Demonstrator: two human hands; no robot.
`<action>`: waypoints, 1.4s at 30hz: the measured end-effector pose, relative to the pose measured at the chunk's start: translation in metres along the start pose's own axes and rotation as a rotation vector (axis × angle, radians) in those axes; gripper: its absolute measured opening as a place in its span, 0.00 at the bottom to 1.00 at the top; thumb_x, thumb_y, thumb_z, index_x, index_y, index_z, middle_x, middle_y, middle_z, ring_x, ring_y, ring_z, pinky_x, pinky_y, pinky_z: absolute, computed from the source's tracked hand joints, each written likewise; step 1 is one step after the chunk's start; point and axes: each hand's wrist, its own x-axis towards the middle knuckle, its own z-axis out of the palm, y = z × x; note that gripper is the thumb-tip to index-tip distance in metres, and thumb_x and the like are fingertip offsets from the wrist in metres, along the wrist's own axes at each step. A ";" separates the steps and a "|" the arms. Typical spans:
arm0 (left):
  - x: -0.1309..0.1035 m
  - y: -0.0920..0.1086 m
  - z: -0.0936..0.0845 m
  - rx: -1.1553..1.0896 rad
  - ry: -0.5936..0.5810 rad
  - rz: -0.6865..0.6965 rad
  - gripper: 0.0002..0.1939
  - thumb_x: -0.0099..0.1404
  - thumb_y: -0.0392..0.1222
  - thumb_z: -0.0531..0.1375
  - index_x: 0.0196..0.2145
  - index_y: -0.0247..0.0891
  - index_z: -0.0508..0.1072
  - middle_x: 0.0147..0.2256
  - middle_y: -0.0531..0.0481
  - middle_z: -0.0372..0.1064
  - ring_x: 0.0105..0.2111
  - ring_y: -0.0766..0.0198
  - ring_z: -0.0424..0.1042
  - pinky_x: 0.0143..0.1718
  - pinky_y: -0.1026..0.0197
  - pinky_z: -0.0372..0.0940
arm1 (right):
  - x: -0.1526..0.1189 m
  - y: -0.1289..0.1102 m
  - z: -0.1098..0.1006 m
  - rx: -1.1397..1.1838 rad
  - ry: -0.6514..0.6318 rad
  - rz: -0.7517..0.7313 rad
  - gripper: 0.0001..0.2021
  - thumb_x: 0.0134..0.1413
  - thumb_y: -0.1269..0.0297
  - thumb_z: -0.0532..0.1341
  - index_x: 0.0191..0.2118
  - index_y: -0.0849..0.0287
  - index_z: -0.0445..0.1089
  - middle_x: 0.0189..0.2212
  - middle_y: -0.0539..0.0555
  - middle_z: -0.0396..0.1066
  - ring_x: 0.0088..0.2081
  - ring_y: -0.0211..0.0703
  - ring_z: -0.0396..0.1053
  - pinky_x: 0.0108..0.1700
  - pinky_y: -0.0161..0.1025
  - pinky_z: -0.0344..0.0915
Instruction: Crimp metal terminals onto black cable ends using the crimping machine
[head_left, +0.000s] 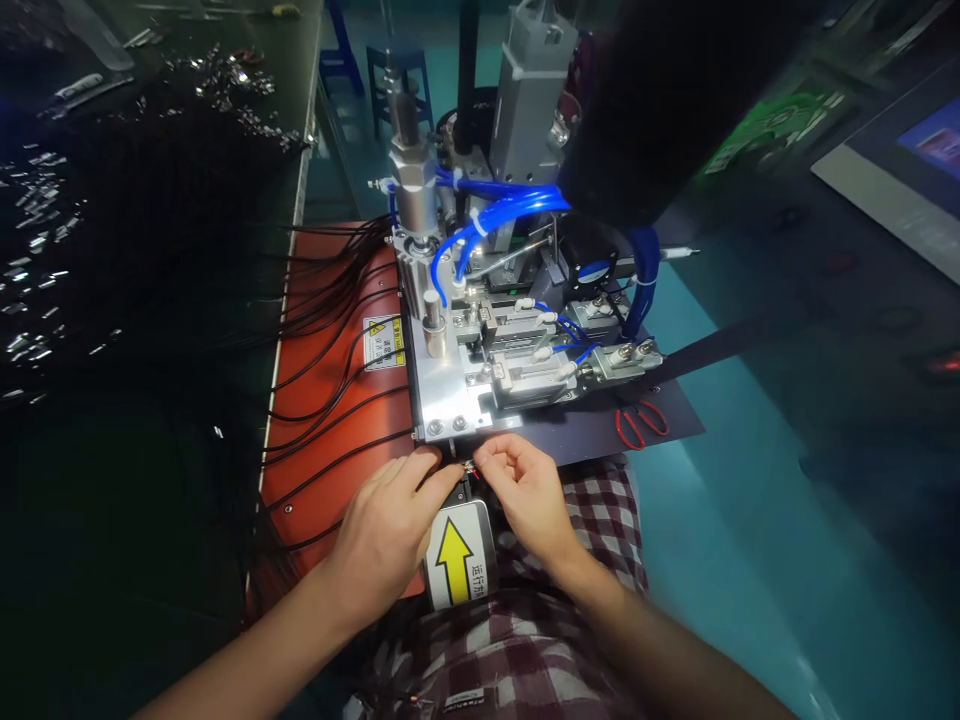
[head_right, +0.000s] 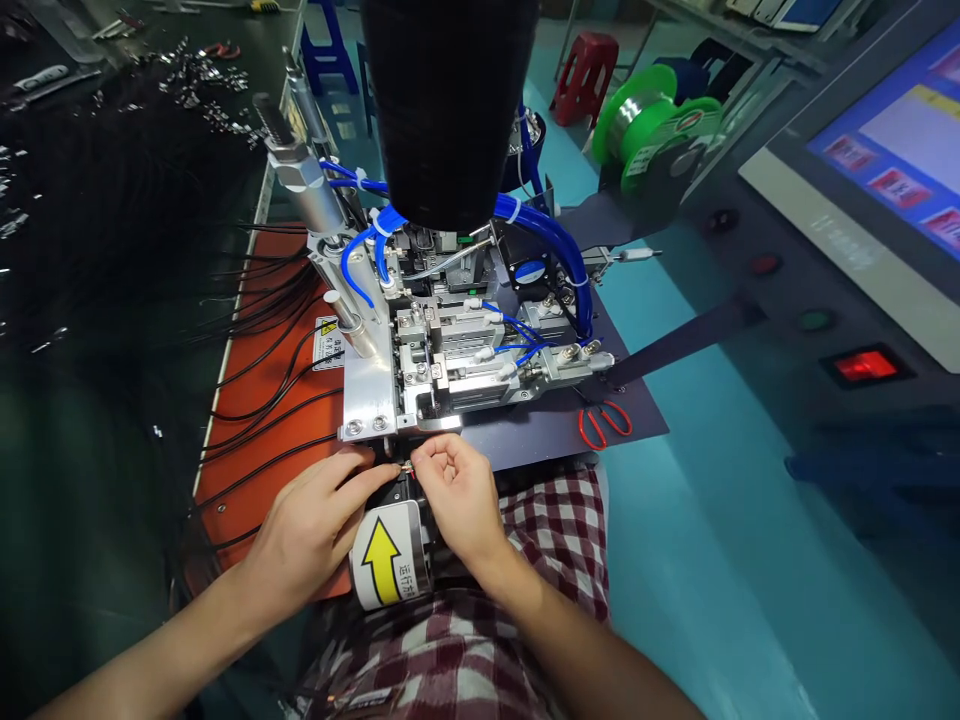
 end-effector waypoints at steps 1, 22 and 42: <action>0.000 0.000 0.000 0.002 0.000 -0.001 0.15 0.62 0.29 0.49 0.42 0.31 0.72 0.35 0.41 0.68 0.31 0.56 0.68 0.31 0.56 0.67 | 0.000 0.000 -0.001 -0.002 -0.011 0.005 0.09 0.51 0.61 0.60 0.27 0.61 0.64 0.18 0.44 0.56 0.20 0.32 0.51 0.22 0.32 0.49; 0.001 0.000 -0.001 -0.005 -0.013 -0.006 0.15 0.64 0.30 0.48 0.42 0.32 0.72 0.35 0.41 0.68 0.33 0.56 0.69 0.31 0.56 0.68 | 0.000 -0.002 -0.010 -0.137 -0.074 0.011 0.10 0.50 0.59 0.60 0.26 0.60 0.65 0.20 0.47 0.61 0.22 0.35 0.56 0.24 0.33 0.53; 0.000 0.000 -0.002 -0.063 -0.015 -0.032 0.12 0.64 0.31 0.49 0.41 0.32 0.71 0.36 0.41 0.68 0.34 0.57 0.69 0.33 0.57 0.68 | -0.019 -0.015 -0.010 -0.707 0.013 -0.307 0.09 0.55 0.67 0.55 0.25 0.58 0.66 0.20 0.48 0.61 0.23 0.37 0.57 0.28 0.36 0.53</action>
